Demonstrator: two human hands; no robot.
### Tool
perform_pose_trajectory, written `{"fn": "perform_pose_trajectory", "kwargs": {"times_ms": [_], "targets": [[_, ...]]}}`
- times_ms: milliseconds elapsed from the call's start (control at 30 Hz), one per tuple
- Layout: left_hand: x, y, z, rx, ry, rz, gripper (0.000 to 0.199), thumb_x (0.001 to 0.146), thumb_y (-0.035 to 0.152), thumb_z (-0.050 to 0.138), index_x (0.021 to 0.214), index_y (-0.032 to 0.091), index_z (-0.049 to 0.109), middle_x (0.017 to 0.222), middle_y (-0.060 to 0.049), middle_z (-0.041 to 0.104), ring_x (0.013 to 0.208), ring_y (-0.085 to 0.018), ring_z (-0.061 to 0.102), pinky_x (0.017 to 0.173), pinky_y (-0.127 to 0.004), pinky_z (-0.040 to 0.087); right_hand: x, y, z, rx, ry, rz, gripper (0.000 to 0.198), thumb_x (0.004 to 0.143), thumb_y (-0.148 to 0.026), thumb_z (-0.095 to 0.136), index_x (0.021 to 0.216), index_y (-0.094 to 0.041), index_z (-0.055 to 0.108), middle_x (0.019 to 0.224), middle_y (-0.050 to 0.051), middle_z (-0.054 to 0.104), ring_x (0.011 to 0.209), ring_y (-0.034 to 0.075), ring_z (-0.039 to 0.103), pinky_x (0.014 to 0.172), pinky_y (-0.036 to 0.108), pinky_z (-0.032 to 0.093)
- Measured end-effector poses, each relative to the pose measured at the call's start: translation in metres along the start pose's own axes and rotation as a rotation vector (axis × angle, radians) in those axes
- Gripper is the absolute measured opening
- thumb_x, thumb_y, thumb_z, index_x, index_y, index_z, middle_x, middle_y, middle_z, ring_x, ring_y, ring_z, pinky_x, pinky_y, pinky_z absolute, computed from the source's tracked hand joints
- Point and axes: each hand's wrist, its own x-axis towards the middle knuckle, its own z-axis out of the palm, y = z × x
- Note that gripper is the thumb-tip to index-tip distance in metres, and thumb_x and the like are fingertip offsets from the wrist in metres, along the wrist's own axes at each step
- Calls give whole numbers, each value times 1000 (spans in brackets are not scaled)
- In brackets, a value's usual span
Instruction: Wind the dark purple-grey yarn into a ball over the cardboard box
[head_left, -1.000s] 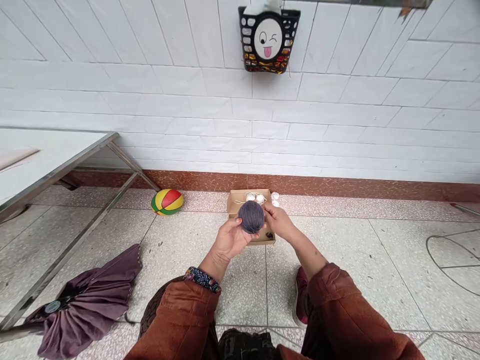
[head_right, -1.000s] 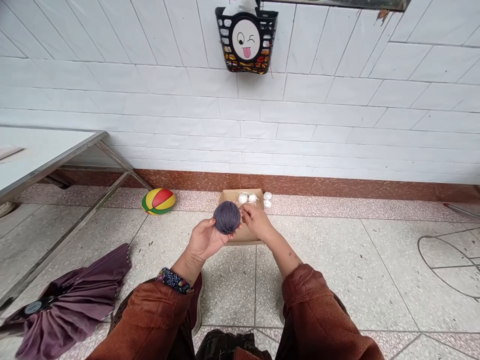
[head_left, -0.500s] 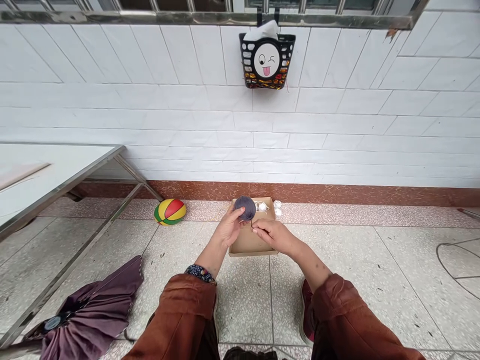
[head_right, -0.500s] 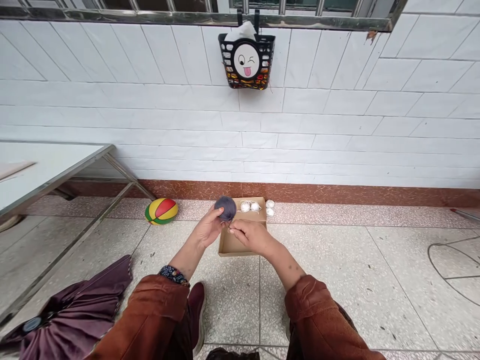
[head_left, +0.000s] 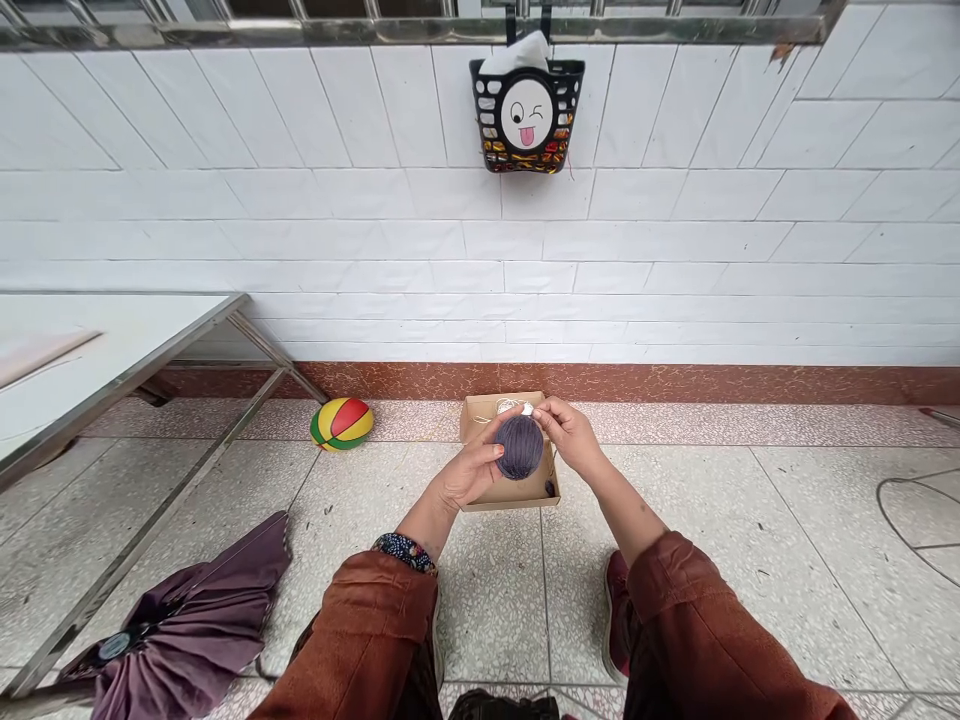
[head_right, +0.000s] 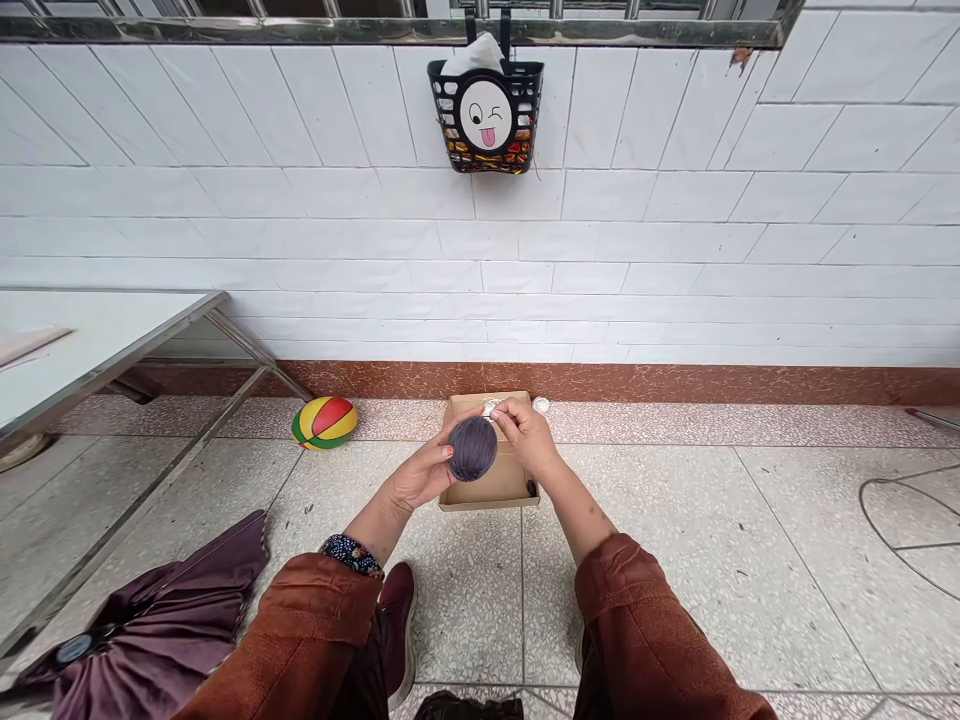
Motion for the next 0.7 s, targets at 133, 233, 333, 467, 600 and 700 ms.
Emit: {"fn": "perform_pose_trajectory", "kwargs": {"times_ms": [133,233,333,467,600,700], "targets": [[1,3,-1,-107,14,54,72,71,38,77,138,20,57,134,-14,63,114,-31,63,71,-29,51,-6,4,9,-72,-55,32,24,96,-38,47,81,-22,57,71,-1,55,67,17,50,64,27,39],[4,4,-3,-126,117,120,60,72,35,76,127,16,63,125,-15,68,110,-30,65,74,-32,53,-10,7,14,-159,-91,14,19,95,-33,48,84,-22,60,74,1,58,70,18,52,67,28,40],[6,6,-6,-133,225,168,47,74,28,76,118,17,65,119,-11,70,108,-25,65,86,-34,52,-12,8,16,-197,-147,-5,18,95,-30,50,85,-22,61,76,1,61,73,18,54,70,28,41],[7,7,-10,-123,346,182,45,71,23,79,114,19,65,108,-5,71,97,-19,65,87,-32,50,-15,-3,15,-131,-241,-57,21,96,-33,52,81,-21,61,74,0,58,70,16,52,68,27,40],[5,6,-12,105,457,200,45,67,22,81,109,19,65,103,-4,69,96,-19,62,89,-32,47,-19,-26,12,15,-352,-16,26,94,-43,56,83,-21,65,69,-2,52,61,13,44,59,25,36],[3,1,-13,391,503,208,52,62,20,83,110,20,65,102,-4,68,98,-21,60,91,-34,45,-19,-39,9,152,-365,33,31,91,-51,61,84,-21,66,69,-2,52,60,12,43,58,25,36]]}}
